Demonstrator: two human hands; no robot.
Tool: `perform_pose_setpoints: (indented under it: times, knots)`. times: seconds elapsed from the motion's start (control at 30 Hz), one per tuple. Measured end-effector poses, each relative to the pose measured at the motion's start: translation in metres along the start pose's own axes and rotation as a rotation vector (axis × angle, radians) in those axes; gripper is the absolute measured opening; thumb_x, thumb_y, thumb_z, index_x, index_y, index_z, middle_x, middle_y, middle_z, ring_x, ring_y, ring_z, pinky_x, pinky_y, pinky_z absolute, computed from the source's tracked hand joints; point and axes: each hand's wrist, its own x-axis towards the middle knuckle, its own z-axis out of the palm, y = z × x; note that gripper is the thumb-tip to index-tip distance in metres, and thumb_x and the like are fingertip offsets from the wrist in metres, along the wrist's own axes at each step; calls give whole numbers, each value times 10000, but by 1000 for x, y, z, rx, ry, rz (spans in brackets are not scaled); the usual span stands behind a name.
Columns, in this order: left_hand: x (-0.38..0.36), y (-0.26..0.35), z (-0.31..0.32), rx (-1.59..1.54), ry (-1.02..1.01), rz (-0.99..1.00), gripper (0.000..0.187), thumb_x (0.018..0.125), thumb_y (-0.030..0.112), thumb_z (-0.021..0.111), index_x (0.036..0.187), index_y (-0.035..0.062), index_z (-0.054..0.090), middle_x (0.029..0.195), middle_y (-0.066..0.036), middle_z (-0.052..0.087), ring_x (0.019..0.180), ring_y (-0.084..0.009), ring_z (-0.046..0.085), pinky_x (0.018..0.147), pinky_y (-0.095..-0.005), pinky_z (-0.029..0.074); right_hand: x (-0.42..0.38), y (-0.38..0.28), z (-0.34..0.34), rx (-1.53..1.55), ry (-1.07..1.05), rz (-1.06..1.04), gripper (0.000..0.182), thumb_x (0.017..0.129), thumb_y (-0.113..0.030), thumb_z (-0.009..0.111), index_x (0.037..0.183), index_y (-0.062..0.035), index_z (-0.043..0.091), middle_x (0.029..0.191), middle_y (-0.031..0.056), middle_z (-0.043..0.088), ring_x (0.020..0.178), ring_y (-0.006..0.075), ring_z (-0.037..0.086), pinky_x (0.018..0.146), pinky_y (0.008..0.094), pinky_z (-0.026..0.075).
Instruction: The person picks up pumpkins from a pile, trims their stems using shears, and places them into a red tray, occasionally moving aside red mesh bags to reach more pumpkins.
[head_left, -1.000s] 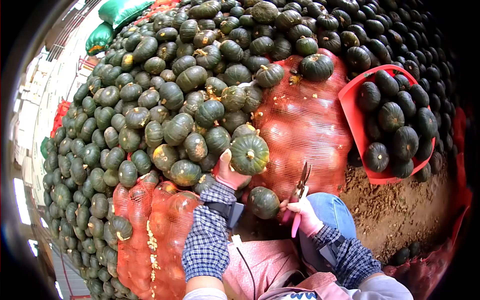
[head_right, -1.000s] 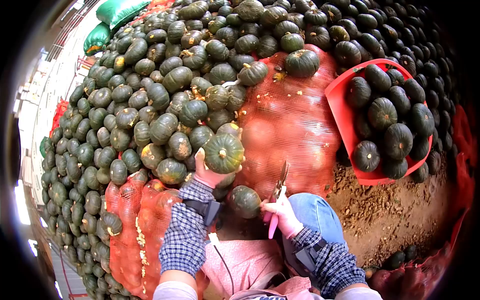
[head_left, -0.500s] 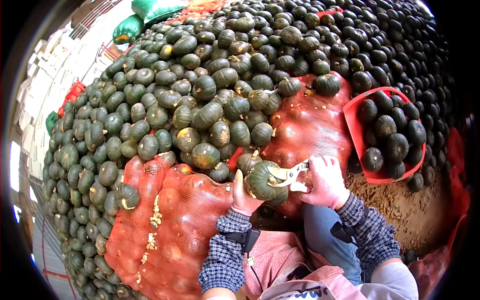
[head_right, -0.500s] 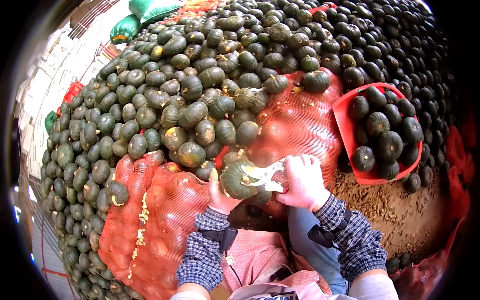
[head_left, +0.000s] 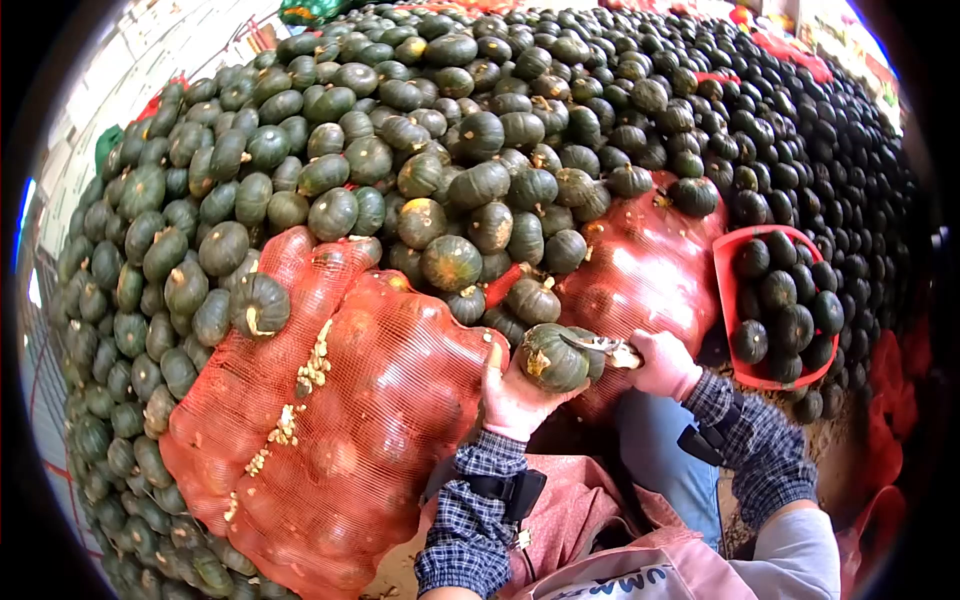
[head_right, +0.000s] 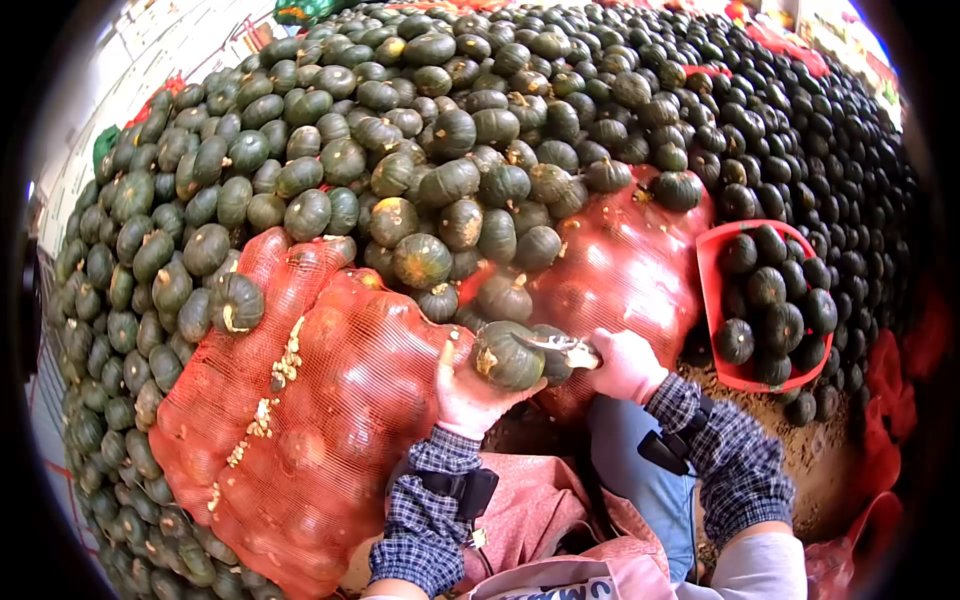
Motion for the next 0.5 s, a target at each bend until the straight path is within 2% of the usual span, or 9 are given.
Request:
perform_pose_setpoints:
  times: [0.1, 0.13, 0.17, 0.23, 0.27, 0.3, 0.37, 0.4, 0.5]
  knots:
    - [-6, 10, -9, 47, 4, 70, 637, 983, 481, 491, 1482, 109, 353, 1524, -168, 380, 1375, -430, 402, 1052, -706, 363, -1, -9, 18, 368, 46, -1, 424, 703, -225, 827, 982, -11, 590, 790, 141, 655, 557, 279, 616, 643, 406, 544]
    - [-7, 11, -11, 137, 25, 123, 551, 1012, 384, 488, 1477, 119, 357, 1504, -149, 408, 1354, -404, 441, 1030, -675, 418, -3, -21, 22, 849, -57, 176, 547, 681, -179, 873, 1087, -11, 547, 927, 108, 648, 597, 183, 584, 541, 355, 521]
    - [-13, 10, -8, 126, 17, 122, 551, 1012, 384, 488, 1477, 119, 357, 1504, -149, 408, 1354, -404, 441, 1030, -675, 418, -4, -35, 28, 835, -57, 178, 547, 681, -179, 873, 1087, -11, 547, 927, 108, 648, 597, 183, 584, 541, 355, 521]
    - [-28, 8, 7, 467, 104, 242, 555, 999, 289, 521, 1488, 114, 327, 1455, -162, 436, 1314, -358, 482, 1003, -612, 472, -4, -61, 41, 1248, 52, 150, 655, 679, -18, 835, 1223, -15, 470, 1095, 114, 629, 739, 152, 631, 501, 261, 500]
    - [-32, 6, 6, 513, 121, 277, 538, 998, 242, 543, 1472, 101, 330, 1407, -139, 462, 1244, -300, 535, 959, -562, 520, -2, -65, 48, 1279, 26, 134, 665, 678, 33, 809, 1236, -10, 449, 1117, 114, 637, 873, 178, 650, 724, 300, 554]
    - [-35, 7, 3, 510, 114, 273, 538, 998, 242, 543, 1472, 101, 330, 1407, -139, 462, 1244, -300, 535, 959, -562, 520, -4, -81, 46, 1270, 62, 174, 675, 685, 22, 791, 1272, 3, 459, 1146, 107, 646, 977, 199, 644, 869, 329, 535]
    - [-43, 14, -3, 538, 40, 300, 517, 1009, 328, 548, 1475, 180, 381, 1381, -102, 515, 1260, -279, 529, 927, -536, 541, -4, -89, 39, 1404, -53, 151, 682, 715, -27, 767, 1325, 8, 464, 1173, 95, 647, 987, 207, 650, 829, 330, 553]
    - [-49, 18, 1, 500, 28, 291, 533, 1012, 415, 520, 1458, 142, 415, 1330, -91, 553, 1157, -246, 576, 917, -514, 549, -5, -86, 46, 1403, -47, 156, 682, 715, -27, 767, 1325, 8, 464, 1173, 95, 647, 987, 207, 650, 829, 330, 553]
    - [-51, 25, -13, 388, -39, 187, 571, 1017, 496, 455, 1422, 94, 457, 1219, -85, 597, 1009, -218, 592, 921, -521, 545, -8, -78, 68, 1614, 71, 96, 679, 748, -78, 734, 1364, 5, 463, 1182, 95, 645, 993, 224, 649, 847, 336, 547]
